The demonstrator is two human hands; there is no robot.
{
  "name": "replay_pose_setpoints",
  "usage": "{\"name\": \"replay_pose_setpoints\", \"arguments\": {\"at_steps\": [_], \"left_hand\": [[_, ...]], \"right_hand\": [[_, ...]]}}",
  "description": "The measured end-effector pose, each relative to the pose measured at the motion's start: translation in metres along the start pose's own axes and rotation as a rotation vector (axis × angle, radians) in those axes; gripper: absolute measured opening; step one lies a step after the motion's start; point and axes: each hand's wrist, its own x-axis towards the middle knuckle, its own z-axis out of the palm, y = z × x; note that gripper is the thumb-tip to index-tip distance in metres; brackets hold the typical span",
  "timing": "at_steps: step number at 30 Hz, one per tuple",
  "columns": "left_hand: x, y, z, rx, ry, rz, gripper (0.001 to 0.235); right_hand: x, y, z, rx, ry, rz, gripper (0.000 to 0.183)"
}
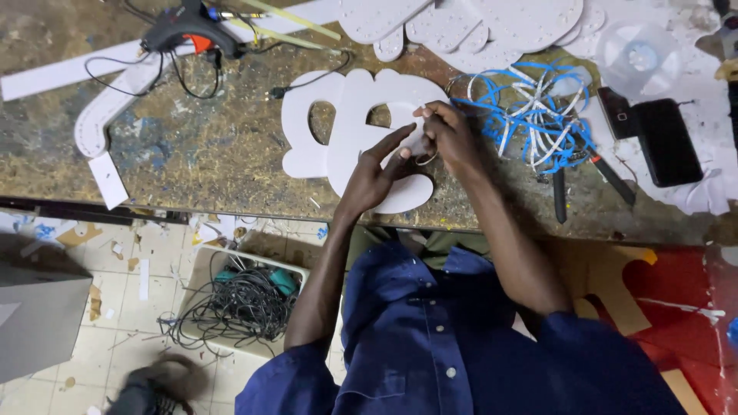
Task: Attaching an LED strip to a sign letter cutout by peeling the adhesive backing, pressing it down, and cutting it to size with snips.
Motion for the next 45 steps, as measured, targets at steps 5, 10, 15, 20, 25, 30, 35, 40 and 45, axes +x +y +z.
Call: {"name": "replay_pose_setpoints", "arguments": {"at_steps": [5, 10, 15, 20, 25, 30, 35, 40, 45], "left_hand": [[0.035, -0.022, 0.037, -0.550, 0.359, 0.028, 0.055], [0.025, 0.018, 0.097, -0.649, 0.411, -0.115, 0.072], [-0.012, 0.078, 0.111, -0.724, 0.224, 0.130, 0.086], [0.047, -0.022, 0.118, -0.295, 0.416, 0.317, 0.075], [0.067, -0.015, 0.060, -0.565, 0.531, 0.172, 0.067], [-0.015, 0.068, 0.045, -0.309, 0.014, 0.408, 0.080], [-0.022, -0.014, -0.001, 0.002, -0.095, 0.395, 0.096], [0.012, -0.099, 0.038, 0.816, 0.037, 0.199, 0.088], [0.000, -0.107, -0.016, 0.831, 0.149, 0.297, 0.090]], "right_hand": [[-0.055, -0.077, 0.041, 0.146, 0.081, -0.039, 0.014], [-0.066, -0.077, 0.037, -0.146, 0.227, -0.210, 0.014], [-0.036, -0.033, -0.018, -0.223, 0.425, -0.225, 0.027], [-0.065, -0.015, 0.011, 0.261, 0.549, -0.229, 0.028], [-0.083, -0.083, 0.069, -0.095, 0.602, -0.580, 0.025], [-0.026, 0.011, 0.003, -0.510, 0.586, -0.406, 0.020], [-0.019, 0.022, -0.024, -0.621, 0.344, -0.024, 0.038], [-0.012, 0.021, 0.010, -0.843, 0.249, -0.458, 0.019], [-0.018, 0.035, 0.018, -0.806, 0.296, -0.461, 0.037]]}}
